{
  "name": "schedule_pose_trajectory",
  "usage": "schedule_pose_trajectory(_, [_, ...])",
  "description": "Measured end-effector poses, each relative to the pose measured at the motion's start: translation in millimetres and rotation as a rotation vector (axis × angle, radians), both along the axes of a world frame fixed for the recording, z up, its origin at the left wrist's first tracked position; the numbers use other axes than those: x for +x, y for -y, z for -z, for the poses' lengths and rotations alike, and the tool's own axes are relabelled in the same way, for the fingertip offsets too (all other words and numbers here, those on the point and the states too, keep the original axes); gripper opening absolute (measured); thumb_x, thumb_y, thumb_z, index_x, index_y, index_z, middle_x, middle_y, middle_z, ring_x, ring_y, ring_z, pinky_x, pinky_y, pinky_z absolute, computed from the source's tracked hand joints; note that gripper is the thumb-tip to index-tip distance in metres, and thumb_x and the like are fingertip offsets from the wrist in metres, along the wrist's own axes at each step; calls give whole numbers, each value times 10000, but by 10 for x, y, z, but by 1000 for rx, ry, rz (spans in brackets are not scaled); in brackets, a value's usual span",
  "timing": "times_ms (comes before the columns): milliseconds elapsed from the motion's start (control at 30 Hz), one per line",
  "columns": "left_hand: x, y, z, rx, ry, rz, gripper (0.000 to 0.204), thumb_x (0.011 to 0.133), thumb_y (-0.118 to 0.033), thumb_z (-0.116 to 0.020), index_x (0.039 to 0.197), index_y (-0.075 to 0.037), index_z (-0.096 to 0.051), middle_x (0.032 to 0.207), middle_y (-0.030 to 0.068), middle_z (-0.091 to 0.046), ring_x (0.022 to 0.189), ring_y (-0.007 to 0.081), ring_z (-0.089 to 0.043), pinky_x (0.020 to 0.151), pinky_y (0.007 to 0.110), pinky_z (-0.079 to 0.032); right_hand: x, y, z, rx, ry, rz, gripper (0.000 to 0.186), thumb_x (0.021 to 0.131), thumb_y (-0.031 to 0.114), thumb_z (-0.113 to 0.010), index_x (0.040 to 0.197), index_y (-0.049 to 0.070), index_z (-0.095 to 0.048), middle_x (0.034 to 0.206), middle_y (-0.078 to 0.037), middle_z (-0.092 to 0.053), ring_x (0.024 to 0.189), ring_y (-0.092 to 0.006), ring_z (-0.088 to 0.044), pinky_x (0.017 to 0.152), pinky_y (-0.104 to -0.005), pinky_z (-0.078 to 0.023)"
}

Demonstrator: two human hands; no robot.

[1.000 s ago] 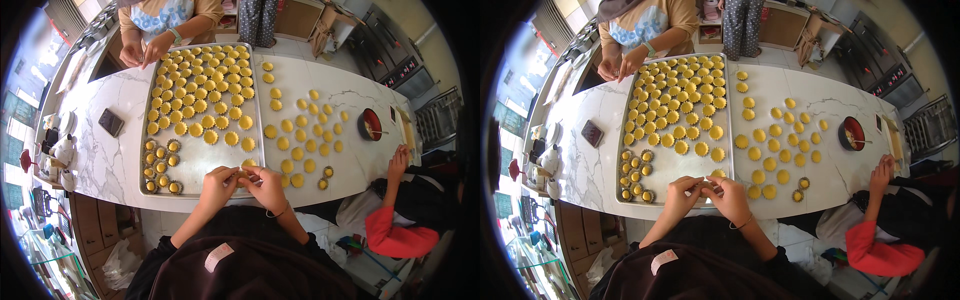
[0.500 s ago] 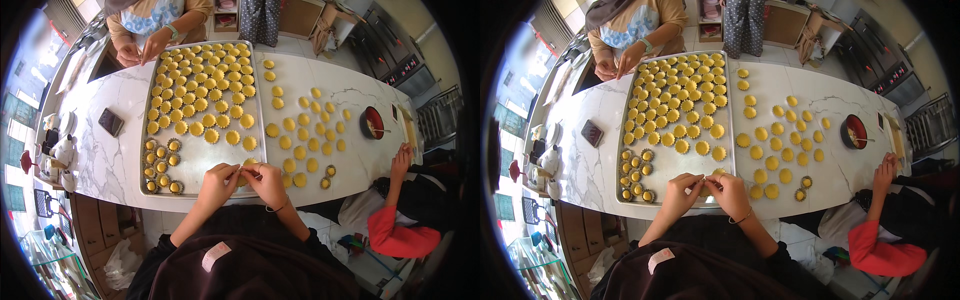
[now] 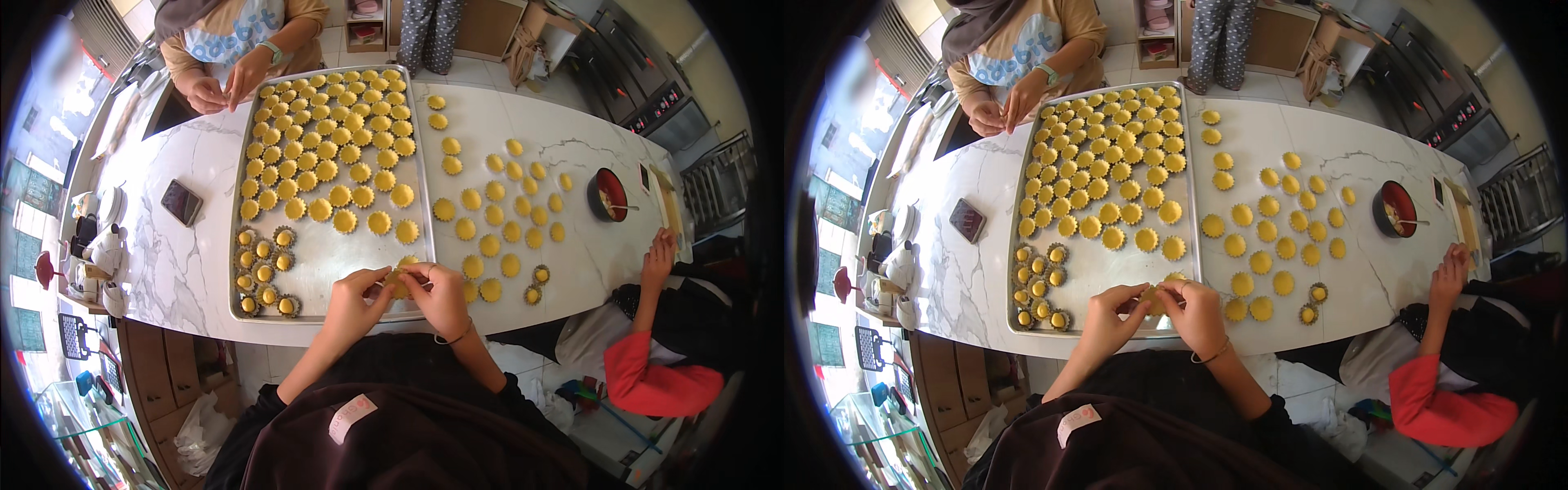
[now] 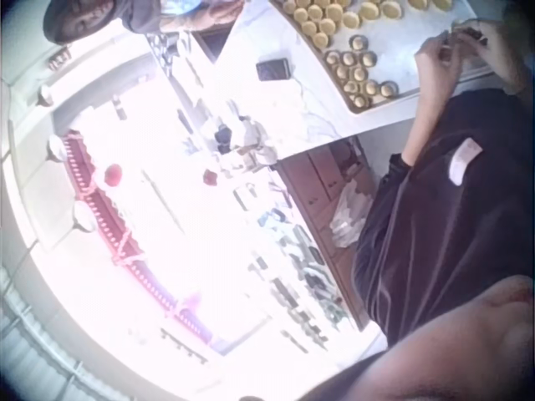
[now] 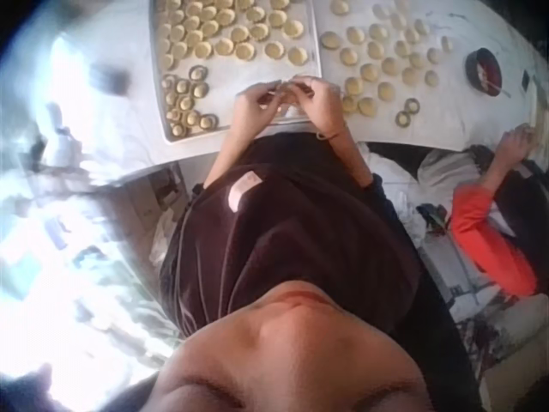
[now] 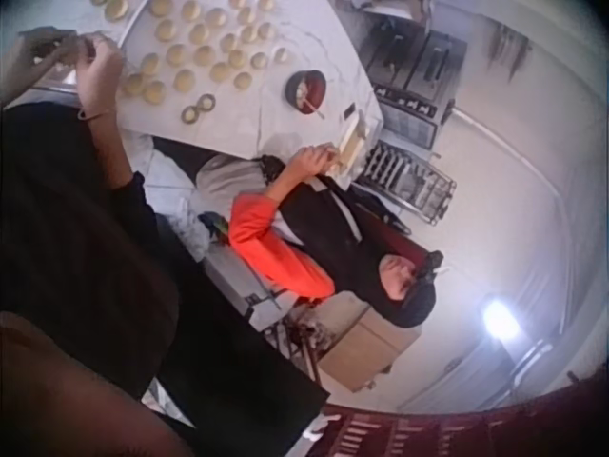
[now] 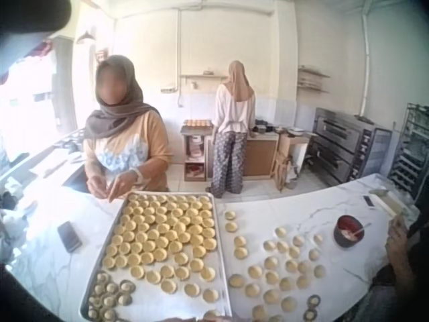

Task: The person places a dough ball into a small paper liner and then positions the liner onto a baking tray with other tarts.

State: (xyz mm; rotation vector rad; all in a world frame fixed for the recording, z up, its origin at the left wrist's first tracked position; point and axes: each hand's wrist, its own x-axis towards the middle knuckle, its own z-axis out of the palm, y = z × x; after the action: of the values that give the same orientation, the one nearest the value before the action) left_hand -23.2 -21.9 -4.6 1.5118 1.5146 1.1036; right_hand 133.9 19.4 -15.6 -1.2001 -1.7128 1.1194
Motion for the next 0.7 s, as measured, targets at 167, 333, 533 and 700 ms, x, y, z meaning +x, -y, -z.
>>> schedule_pose_trajectory(167, [-25,-57,2,54,-64,-10,268,786,-25,-644,1044,46,-638,811,160,-645,640,215,-639,594,287,-513,-23,-11,-114,46,23,-51,170,798,59,-678,945,-23,-657,832,-154,-669,682,-220,-675,603,-277,-543])
schedule_pose_trajectory(333, [46,-48,-70,50,-81,-80,277,787,15,-638,1064,16,-649,860,146,-657,711,191,-666,625,270,-530,-44,-4,-21,-206,-165,58,190,806,70,-680,967,-27,-650,854,-147,-673,696,-202,-679,612,-277,-549])
schedule_pose_trajectory(533, [3,-60,3,107,-115,-80,278,779,-10,-636,1053,31,-638,853,158,-640,661,232,-644,607,292,-522,-38,-21,-12,54,-18,-55,191,832,55,-659,986,-54,-633,843,-130,-679,697,-162,-678,583,-260,-553])
schedule_pose_trajectory(700, [59,-51,-126,34,-165,-68,315,763,28,-630,1077,11,-644,857,144,-650,674,208,-651,614,280,-523,-61,1,-33,-258,-183,2,200,825,67,-667,992,-40,-637,827,-127,-684,682,-181,-684,594,-261,-548])
